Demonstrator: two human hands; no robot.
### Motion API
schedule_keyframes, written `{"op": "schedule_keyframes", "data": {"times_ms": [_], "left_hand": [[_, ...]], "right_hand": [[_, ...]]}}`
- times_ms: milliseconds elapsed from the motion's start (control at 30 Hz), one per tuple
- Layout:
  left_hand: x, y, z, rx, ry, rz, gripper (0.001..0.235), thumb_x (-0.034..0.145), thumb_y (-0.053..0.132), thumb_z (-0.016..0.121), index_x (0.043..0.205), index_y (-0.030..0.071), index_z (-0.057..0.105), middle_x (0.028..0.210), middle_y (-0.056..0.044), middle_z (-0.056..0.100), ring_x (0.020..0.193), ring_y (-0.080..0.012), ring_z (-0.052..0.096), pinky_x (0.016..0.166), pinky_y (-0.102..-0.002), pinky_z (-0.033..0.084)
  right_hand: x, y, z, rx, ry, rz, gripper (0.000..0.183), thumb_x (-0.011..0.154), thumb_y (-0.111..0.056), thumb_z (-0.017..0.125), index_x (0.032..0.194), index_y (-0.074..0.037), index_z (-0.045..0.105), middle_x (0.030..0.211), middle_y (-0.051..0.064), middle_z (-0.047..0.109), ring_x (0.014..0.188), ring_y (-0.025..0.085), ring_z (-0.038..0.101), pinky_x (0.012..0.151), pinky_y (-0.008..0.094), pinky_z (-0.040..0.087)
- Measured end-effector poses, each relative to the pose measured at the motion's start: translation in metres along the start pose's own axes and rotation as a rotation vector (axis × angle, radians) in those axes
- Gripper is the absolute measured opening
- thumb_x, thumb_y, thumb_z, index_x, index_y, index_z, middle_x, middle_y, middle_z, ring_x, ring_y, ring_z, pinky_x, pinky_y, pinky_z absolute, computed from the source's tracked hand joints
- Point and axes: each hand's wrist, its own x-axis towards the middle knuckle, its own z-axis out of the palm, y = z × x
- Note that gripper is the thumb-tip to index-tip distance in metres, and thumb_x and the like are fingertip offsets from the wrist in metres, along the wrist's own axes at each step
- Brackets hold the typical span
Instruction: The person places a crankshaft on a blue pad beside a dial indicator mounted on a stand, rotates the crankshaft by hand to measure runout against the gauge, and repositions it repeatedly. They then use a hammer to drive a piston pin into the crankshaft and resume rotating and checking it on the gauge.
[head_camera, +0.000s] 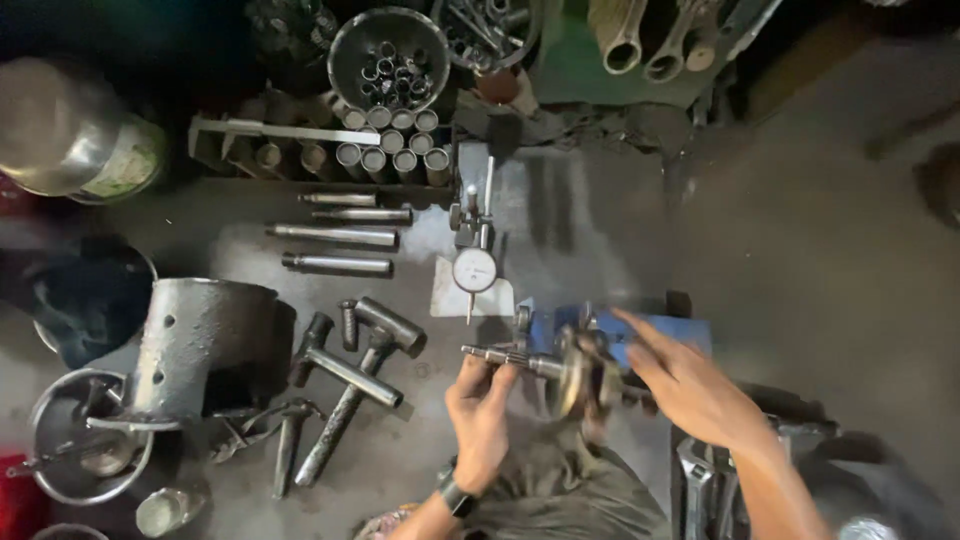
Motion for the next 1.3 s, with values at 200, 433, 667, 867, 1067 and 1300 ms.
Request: {"op": "schedule_keyframes", "data": {"times_ms": [200,433,667,867,1067,1300], "left_hand": [[-0.021,0.163,0.018,0.288,-0.453,0.473,0.024,0.091,0.003,0.08,0.113,-0.004,0.074,0.107,-0.004,0.066,0.093,-0.0113,0.061,0.081,-0.026,0.05],[-0.046,0.157,-0.08,0.132,-0.149,0.564,0.06,0.091,0.01,0.072,0.144,-0.004,0.048,0.135,-0.013,0.062,0.125,-0.022,0.06,0.109,-0.035,0.046],[-0.036,0.085,-0.156,-0.246,0.116,0.388,0.095,0.09,0.046,0.088,0.15,-0.009,0.039,0.134,-0.02,0.066,0.12,-0.0253,0.064,0.108,-0.038,0.053],[-0.069,0.032,-0.423,0.216,0.477,0.563,0.1,0.085,0.072,0.067,0.147,-0.005,0.049,0.137,-0.012,0.065,0.122,-0.0239,0.064,0.107,-0.04,0.054],[-0.116,0.11,-0.511,0.306,0.678,0.235,0.067,0.091,0.041,0.073,0.129,-0.008,0.048,0.099,-0.011,0.061,0.086,-0.0173,0.053,0.075,-0.033,0.043],[-0.103,0.173,-0.486,0.306,0.586,-0.038,0.03,0.09,0.026,0.073,0.095,-0.003,0.08,0.076,-0.001,0.075,0.063,-0.0042,0.055,0.056,-0.023,0.042]], "right_hand": [[-0.053,-0.012,0.046,0.924,-0.171,-0.705,0.086,0.099,-0.063,0.043,0.159,-0.001,0.036,0.154,0.019,0.051,0.14,0.03,0.047,0.109,0.047,0.039],[-0.077,-0.174,0.073,1.324,-0.247,-0.826,0.087,0.099,-0.058,0.058,0.158,0.0,0.029,0.145,0.018,0.049,0.122,0.03,0.051,0.101,0.046,0.046],[-0.093,-0.307,0.169,0.905,-0.037,-1.068,0.094,0.093,-0.063,0.061,0.157,-0.002,0.029,0.145,0.015,0.048,0.132,0.025,0.048,0.109,0.04,0.041],[-0.072,-0.389,0.223,0.229,0.188,-1.349,0.05,0.101,-0.047,0.055,0.129,-0.007,0.059,0.131,0.019,0.061,0.125,0.032,0.06,0.104,0.039,0.051],[0.068,-0.352,0.406,-0.641,-0.075,-0.92,0.035,0.095,-0.009,0.058,0.129,0.001,0.059,0.116,0.026,0.065,0.099,0.041,0.069,0.087,0.049,0.056],[0.1,-0.347,0.458,-0.472,0.055,-0.836,0.04,0.08,-0.008,0.069,0.118,0.003,0.061,0.114,0.027,0.064,0.093,0.045,0.068,0.08,0.052,0.056]]}}
